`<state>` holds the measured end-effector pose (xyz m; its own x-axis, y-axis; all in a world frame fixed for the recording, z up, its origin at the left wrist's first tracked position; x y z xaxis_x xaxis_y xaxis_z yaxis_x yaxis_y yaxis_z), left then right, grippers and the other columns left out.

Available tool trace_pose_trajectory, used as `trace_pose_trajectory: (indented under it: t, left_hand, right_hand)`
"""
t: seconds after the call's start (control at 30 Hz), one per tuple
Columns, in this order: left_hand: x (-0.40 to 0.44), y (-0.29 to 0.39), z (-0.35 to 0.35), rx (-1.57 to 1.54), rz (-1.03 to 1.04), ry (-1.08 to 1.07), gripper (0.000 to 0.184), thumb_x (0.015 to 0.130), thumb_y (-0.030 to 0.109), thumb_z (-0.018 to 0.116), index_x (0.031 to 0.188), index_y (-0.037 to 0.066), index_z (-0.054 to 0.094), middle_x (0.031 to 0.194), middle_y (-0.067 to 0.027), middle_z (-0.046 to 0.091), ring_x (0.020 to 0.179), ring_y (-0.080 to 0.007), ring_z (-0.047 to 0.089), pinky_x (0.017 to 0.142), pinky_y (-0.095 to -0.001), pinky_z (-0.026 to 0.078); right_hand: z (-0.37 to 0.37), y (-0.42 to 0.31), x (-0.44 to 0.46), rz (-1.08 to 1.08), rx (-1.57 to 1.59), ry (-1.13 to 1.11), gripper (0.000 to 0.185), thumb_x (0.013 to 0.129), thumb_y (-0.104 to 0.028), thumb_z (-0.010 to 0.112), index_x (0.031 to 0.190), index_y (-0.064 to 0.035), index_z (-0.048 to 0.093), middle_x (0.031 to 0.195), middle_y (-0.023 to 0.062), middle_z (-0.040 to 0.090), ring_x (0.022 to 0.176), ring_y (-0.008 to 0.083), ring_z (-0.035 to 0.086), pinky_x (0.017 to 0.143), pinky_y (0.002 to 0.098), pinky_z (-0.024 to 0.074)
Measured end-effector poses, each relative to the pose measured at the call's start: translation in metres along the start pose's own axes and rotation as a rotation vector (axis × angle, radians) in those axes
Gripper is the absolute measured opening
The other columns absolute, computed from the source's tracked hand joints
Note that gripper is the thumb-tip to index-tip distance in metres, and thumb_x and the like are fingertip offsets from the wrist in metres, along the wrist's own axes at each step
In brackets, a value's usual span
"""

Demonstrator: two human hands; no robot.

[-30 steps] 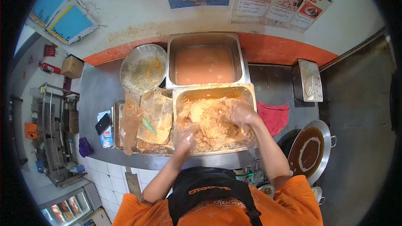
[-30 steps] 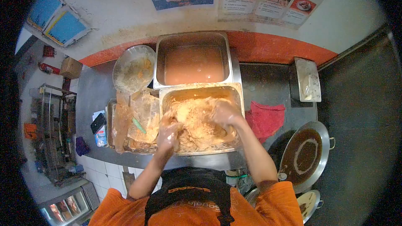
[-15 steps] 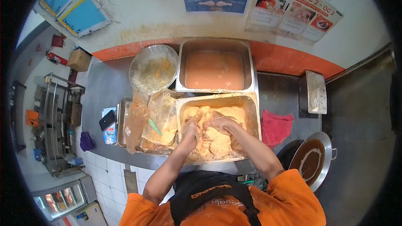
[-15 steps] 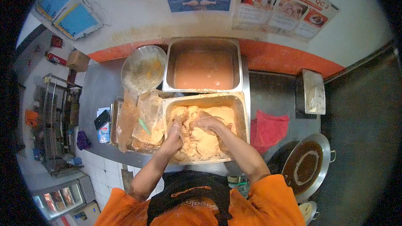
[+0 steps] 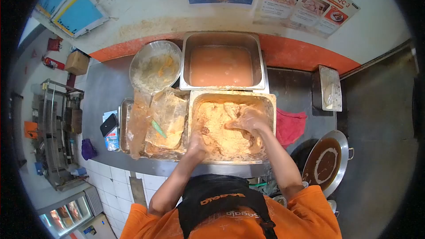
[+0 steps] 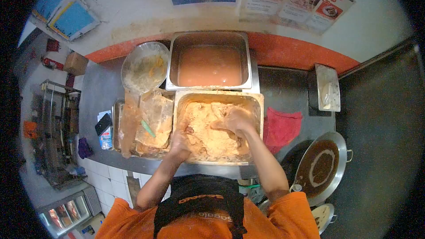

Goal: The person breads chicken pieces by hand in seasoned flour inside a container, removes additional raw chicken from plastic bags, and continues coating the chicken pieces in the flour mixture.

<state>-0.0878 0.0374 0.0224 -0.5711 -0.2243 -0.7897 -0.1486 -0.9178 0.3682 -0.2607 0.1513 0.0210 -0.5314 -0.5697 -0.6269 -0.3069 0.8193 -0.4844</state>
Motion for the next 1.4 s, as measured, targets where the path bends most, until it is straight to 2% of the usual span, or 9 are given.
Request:
trace_pose_trajectory:
  t: [0.2, 0.37, 0.47, 0.63, 0.73, 1.03, 1.13, 1.23, 1.4]
  left_hand:
    - [0.084, -0.014, -0.01, 0.167, -0.017, -0.166, 0.036, 0.1, 0.033, 0.056, 0.124, 0.008, 0.057, 0.108, -0.0096, 0.065, 0.091, -0.0242, 0.066, 0.073, -0.0406, 0.058]
    - [0.064, -0.016, -0.04, 0.048, 0.07, -0.151, 0.022, 0.101, 0.023, 0.053, 0.114, 0.008, 0.06, 0.085, -0.0053, 0.064, 0.066, -0.0192, 0.062, 0.05, -0.0316, 0.051]
    - [0.037, -0.024, -0.055, 0.079, 0.11, -0.021, 0.025, 0.102, 0.024, 0.049, 0.12, 0.01, 0.06, 0.088, -0.0044, 0.062, 0.074, -0.0147, 0.061, 0.054, -0.0297, 0.05]
    - [0.031, -0.027, -0.059, 0.388, 0.02, -0.009, 0.04, 0.102, 0.027, 0.05, 0.134, 0.003, 0.052, 0.112, -0.0116, 0.064, 0.099, -0.0244, 0.066, 0.083, -0.0394, 0.057]
    - [0.062, -0.043, -0.058, 0.352, -0.009, -0.063, 0.048, 0.102, 0.032, 0.051, 0.138, 0.001, 0.05, 0.123, -0.0146, 0.063, 0.109, -0.0286, 0.065, 0.094, -0.0428, 0.056]
    - [0.07, -0.07, -0.065, 0.147, -0.239, -0.002, 0.054, 0.104, 0.046, 0.044, 0.141, 0.007, 0.046, 0.139, -0.0115, 0.055, 0.122, -0.0249, 0.056, 0.103, -0.0446, 0.048]
    - [0.063, -0.035, -0.067, 0.376, 0.083, -0.024, 0.057, 0.103, 0.049, 0.045, 0.141, 0.007, 0.046, 0.137, -0.0124, 0.056, 0.122, -0.026, 0.056, 0.102, -0.0436, 0.048]
    - [0.029, -0.009, -0.007, 0.117, 0.047, -0.03, 0.054, 0.104, 0.046, 0.045, 0.142, 0.007, 0.045, 0.13, -0.0114, 0.058, 0.117, -0.024, 0.058, 0.097, -0.038, 0.052]
    - [0.08, -0.025, -0.013, 0.362, 0.123, -0.042, 0.053, 0.106, 0.044, 0.041, 0.145, 0.008, 0.045, 0.139, -0.0114, 0.054, 0.124, -0.022, 0.054, 0.101, -0.0333, 0.049]
  right_hand:
    - [0.072, 0.012, 0.037, -0.212, 0.535, -0.001, 0.057, 0.076, -0.034, 0.08, 0.119, 0.001, 0.064, 0.104, 0.0205, 0.069, 0.097, 0.0295, 0.065, 0.088, 0.0381, 0.0506]
    - [-0.01, -0.039, -0.034, -0.192, 0.004, 0.099, 0.049, 0.078, -0.024, 0.074, 0.116, 0.0035, 0.061, 0.087, 0.017, 0.067, 0.08, 0.0246, 0.063, 0.072, 0.0379, 0.051]
    - [-0.019, -0.01, -0.058, -0.078, 0.382, 0.017, 0.046, 0.074, -0.029, 0.079, 0.104, 0.004, 0.065, 0.081, 0.0196, 0.066, 0.073, 0.0263, 0.062, 0.067, 0.0398, 0.0511]
    - [0.06, 0.046, -0.049, 0.011, -0.497, -0.169, 0.067, 0.079, -0.041, 0.073, 0.123, 0.0064, 0.054, 0.09, 0.0295, 0.069, 0.088, 0.0393, 0.07, 0.079, 0.0458, 0.0541]
    - [0.117, 0.1, -0.003, 0.003, -0.312, 0.087, 0.035, 0.074, -0.03, 0.078, 0.084, 0.0029, 0.071, 0.078, 0.0215, 0.07, 0.08, 0.0364, 0.071, 0.073, 0.0454, 0.0539]
    - [0.009, 0.007, -0.083, 0.035, 0.319, 0.148, 0.044, 0.076, -0.016, 0.077, 0.115, 0.0008, 0.066, 0.105, 0.014, 0.072, 0.09, 0.0204, 0.066, 0.079, 0.0312, 0.0525]
    - [0.029, 0.038, -0.068, -0.076, 0.693, 0.129, 0.051, 0.085, -0.025, 0.075, 0.128, -0.0016, 0.06, 0.118, 0.0203, 0.067, 0.094, 0.0281, 0.069, 0.078, 0.0365, 0.0549]
    - [0.045, 0.049, -0.07, 0.353, 1.14, 0.017, 0.056, 0.092, -0.034, 0.071, 0.135, -0.0062, 0.05, 0.126, 0.0151, 0.059, 0.098, 0.0288, 0.065, 0.064, 0.046, 0.0573]
    - [0.09, 0.039, -0.021, 0.399, 1.248, -0.072, 0.044, 0.094, -0.035, 0.068, 0.118, 0.0025, 0.063, 0.109, 0.0154, 0.069, 0.087, 0.0224, 0.067, 0.065, 0.0365, 0.0563]
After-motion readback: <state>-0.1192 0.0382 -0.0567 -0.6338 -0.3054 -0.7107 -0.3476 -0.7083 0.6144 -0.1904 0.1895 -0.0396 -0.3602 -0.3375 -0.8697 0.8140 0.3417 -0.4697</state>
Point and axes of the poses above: each hand's wrist, its own x-axis towards the middle knuckle, its own z-axis out of the palm, y = z × x, the point moved 8 cm from there along x, towards the middle knuckle
